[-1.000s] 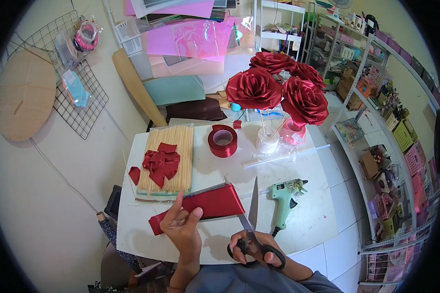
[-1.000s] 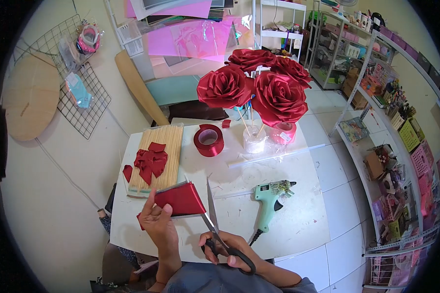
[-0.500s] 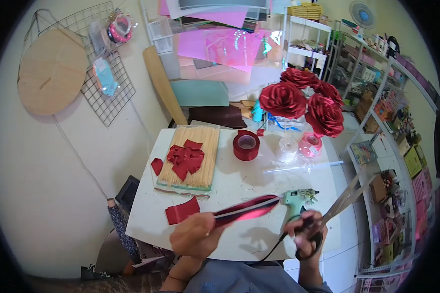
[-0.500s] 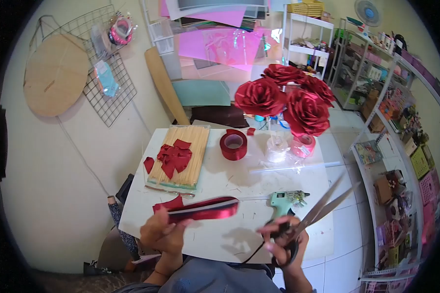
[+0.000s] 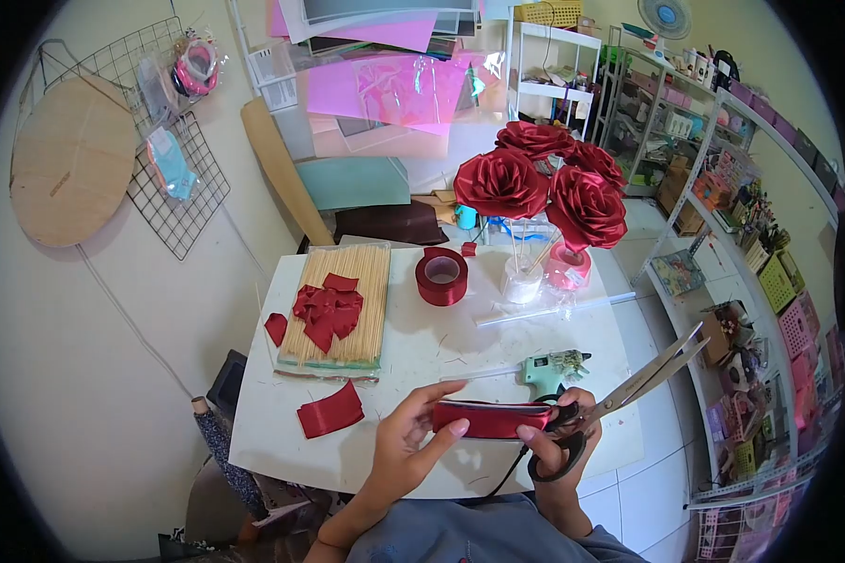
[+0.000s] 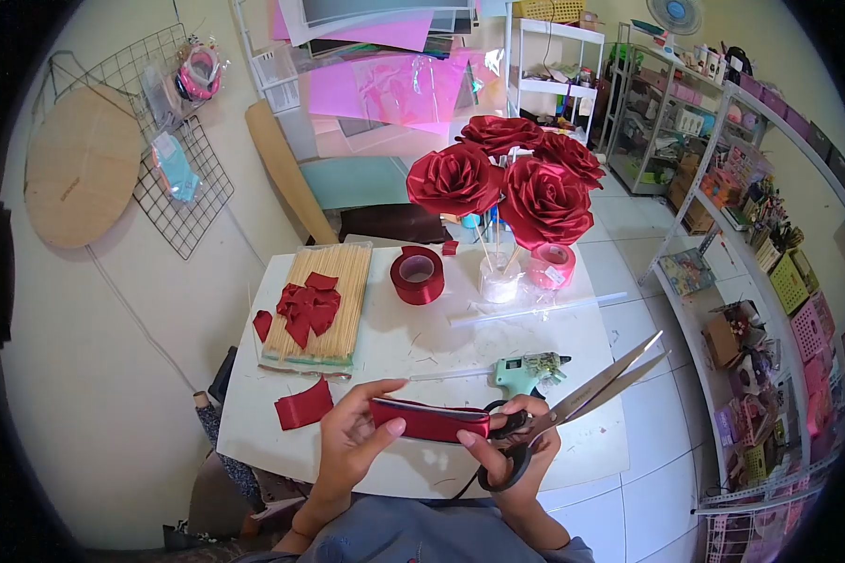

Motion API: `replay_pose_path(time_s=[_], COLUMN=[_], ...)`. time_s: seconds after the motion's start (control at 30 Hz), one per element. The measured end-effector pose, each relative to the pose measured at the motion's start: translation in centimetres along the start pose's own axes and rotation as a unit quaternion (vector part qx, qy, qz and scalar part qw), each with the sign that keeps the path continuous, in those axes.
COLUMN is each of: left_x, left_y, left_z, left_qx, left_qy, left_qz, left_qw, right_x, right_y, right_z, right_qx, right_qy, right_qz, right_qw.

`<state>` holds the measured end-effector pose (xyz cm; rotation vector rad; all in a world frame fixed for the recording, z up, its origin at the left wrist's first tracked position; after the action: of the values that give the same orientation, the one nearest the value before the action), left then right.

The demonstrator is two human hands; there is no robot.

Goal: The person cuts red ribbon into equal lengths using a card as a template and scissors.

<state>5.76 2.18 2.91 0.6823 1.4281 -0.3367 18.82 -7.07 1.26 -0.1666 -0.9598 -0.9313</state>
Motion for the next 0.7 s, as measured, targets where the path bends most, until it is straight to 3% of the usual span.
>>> replay_pose_path(time_s=[0.07,0.17,0.27,0.33,0.47,0.53,0.6,0.67,0.7], left_x=[0.4,0.5,0.4,2.0,3.5,4.2,4.9,5.0,5.0], left_y=[0.2,0.2,0.2,-0.1,0.1,0.4,1.0,1.7,1.9], left_z=[0.4,0.9,1.0,0.4,0.3,-0.6,-1.7,-2.1,-2.3], left_qx=[0.032,0.062,0.021,-0.041,-0.083,-0.163,-0.188,-0.201,-0.206], left_qy=[-0.043,-0.02,0.046,0.081,0.065,0.019,-0.018,-0.143,-0.142], left_qz=[-0.024,0.03,0.045,0.002,0.04,0.013,-0.017,-0.026,-0.026], left_qw=[0.998,0.997,0.998,0.996,0.994,0.986,0.982,0.969,0.968], right_x=[0.0,-0.3,-0.4,-0.7,-0.9,-0.8,-1.0,-1.1,-1.4], right_y=[0.0,-0.2,-0.1,0.0,0.3,0.4,0.5,0.1,-0.4], right_z=[-0.1,-0.6,-0.2,0.1,0.6,0.8,0.5,-0.8,-0.4], right_qx=[-0.003,-0.014,-0.005,0.015,0.035,0.044,0.05,0.104,0.168], right_qy=[-0.029,-0.072,-0.055,-0.033,-0.023,-0.033,-0.009,-0.026,0.036], right_qz=[-0.014,-0.029,-0.021,-0.003,0.018,0.034,0.075,0.112,0.19], right_qw=[0.999,0.997,0.998,0.999,0.999,0.998,0.996,0.988,0.967])
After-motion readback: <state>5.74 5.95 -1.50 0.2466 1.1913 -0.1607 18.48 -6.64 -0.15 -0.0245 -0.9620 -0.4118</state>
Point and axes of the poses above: each hand's wrist, its own y-axis towards the middle knuckle, its own z-axis out of the palm, x = y × z, the point moved 5 cm from there along y, towards the middle knuckle, and after that the axes turned 11 degrees about y, right-handed, at the moved point
